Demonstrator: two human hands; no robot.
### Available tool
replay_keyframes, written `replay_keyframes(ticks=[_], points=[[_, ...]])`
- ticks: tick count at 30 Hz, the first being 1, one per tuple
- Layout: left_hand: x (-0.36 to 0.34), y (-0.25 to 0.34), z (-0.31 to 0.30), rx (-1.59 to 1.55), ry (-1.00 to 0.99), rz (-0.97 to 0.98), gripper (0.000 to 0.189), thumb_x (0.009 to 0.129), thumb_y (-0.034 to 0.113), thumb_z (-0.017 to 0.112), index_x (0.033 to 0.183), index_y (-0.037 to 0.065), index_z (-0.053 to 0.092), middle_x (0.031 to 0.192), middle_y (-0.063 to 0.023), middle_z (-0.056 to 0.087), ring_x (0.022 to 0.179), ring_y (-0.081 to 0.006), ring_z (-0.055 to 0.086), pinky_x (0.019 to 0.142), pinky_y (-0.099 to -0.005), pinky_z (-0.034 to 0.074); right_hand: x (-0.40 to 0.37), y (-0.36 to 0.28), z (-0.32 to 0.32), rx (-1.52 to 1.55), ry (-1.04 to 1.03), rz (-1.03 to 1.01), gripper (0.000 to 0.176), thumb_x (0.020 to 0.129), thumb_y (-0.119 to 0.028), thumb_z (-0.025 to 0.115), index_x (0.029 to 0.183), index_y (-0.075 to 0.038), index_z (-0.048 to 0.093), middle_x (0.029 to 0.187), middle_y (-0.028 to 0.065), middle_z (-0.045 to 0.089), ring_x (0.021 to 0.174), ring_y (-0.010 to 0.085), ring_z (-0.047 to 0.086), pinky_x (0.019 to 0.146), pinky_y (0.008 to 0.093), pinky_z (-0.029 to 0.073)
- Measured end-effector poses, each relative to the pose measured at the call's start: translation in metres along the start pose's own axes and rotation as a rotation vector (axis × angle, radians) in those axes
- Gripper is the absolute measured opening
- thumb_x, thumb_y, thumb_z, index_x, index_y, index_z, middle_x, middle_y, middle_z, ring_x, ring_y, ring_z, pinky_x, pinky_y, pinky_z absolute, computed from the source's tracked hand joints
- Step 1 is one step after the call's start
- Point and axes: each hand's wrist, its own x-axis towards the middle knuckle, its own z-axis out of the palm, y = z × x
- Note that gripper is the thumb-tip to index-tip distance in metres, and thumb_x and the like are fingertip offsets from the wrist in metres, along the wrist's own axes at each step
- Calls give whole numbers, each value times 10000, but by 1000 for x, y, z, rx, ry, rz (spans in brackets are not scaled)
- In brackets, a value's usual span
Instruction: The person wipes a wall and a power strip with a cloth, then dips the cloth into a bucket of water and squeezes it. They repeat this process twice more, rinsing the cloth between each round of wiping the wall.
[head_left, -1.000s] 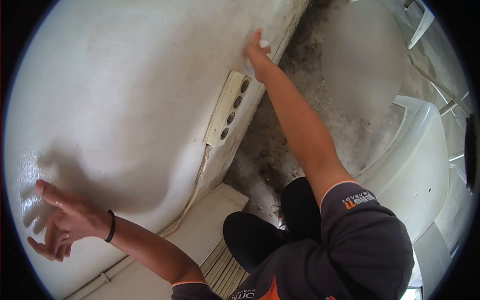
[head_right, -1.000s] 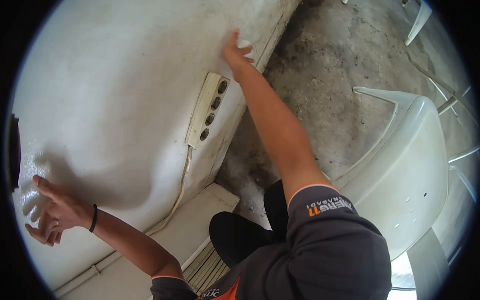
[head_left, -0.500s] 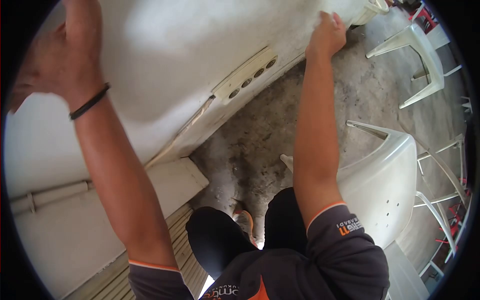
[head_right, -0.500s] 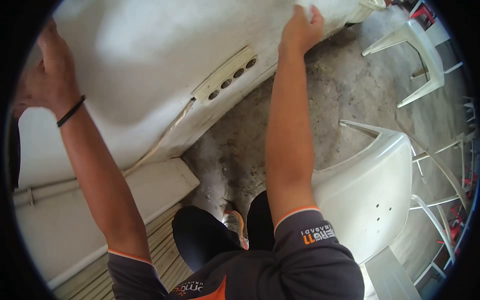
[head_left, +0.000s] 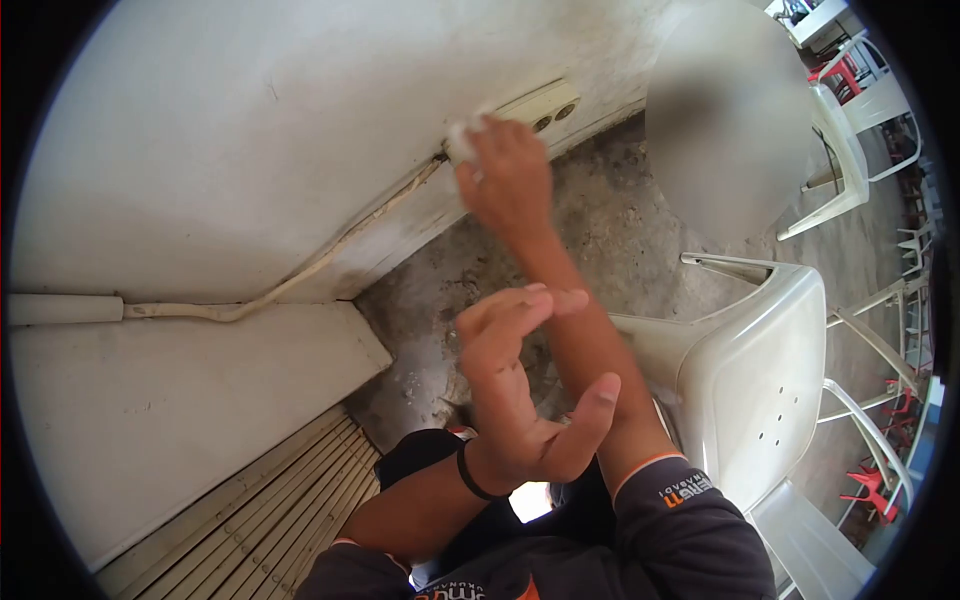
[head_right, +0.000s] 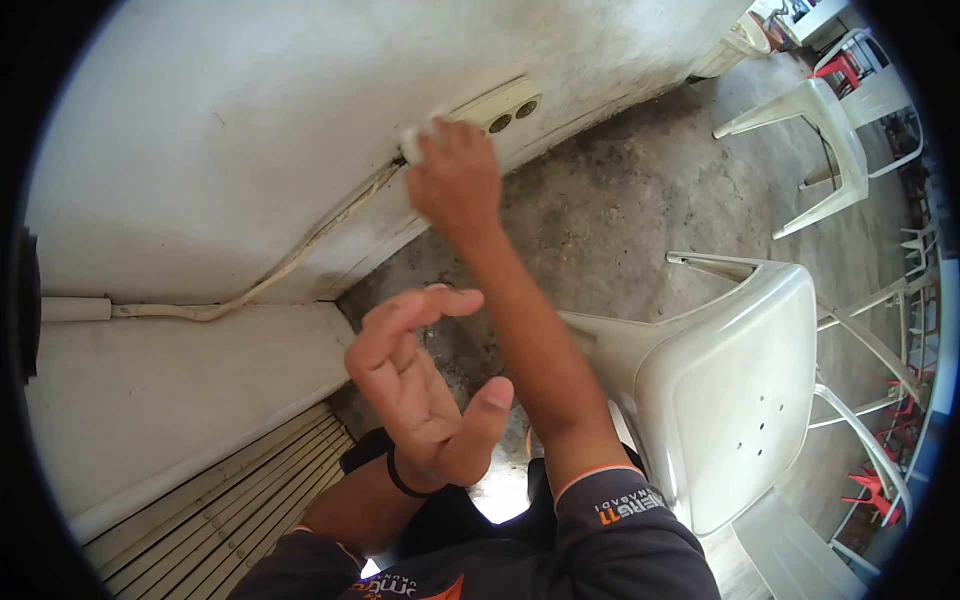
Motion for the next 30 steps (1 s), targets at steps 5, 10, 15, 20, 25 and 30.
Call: replay_keyframes(ticks=[5, 10, 15, 20, 25, 30], points=[[-3, -4, -9, 8, -31, -72, 748, 745, 35, 667, 1389, -38, 294, 1209, -235, 547, 1131, -270, 538, 1053, -426, 332, 8, 67, -11, -51, 30, -99, 280, 768, -161, 647, 1028, -70, 698, 1158, 159, 663, 1003, 350, 612, 858, 475, 497], [-2, -1, -21, 24, -7, -84, 736, 772, 38, 672, 1399, -36, 294, 1199, -226, 547, 1132, -258, 537, 1048, -423, 343, 21, 122, -8, -345, 171, 98, 294, 798, -167, 642, 1074, -77, 689, 1143, 184, 665, 976, 364, 616, 858, 479, 494], [-1, -1, -7, 40, -65, -69, 732, 793, 43, 685, 1406, -32, 292, 1186, -203, 545, 1126, -256, 540, 1046, -410, 356, -9, 7, 5, -74, 16, -54, 355, 772, -160, 651, 1120, -89, 658, 1243, 180, 605, 1066, 369, 589, 881, 475, 491], [0, -3, -9, 40, -97, -115, 732, 796, 35, 684, 1408, -32, 289, 1182, -200, 545, 1117, -257, 543, 1046, -412, 359, 1, 64, -6, -4, -11, -202, 345, 777, -149, 653, 1116, -82, 658, 1204, 185, 623, 1067, 364, 591, 906, 468, 477], [1, -1, -14, 67, -76, -114, 725, 805, 43, 688, 1408, -34, 293, 1183, -202, 546, 1116, -256, 543, 1042, -409, 361, 14, 129, -12, -321, 148, 83, 347, 804, -150, 644, 1138, -59, 650, 1191, 185, 629, 1044, 362, 590, 909, 480, 466], [1, -4, -1, 87, -106, -87, 724, 816, 60, 697, 1410, -38, 295, 1186, -203, 547, 1118, -251, 540, 1043, -405, 363, -13, 7, 5, -94, -1, -128, 388, 764, -142, 652, 1148, -88, 651, 1241, 152, 619, 1082, 339, 589, 901, 473, 487]])
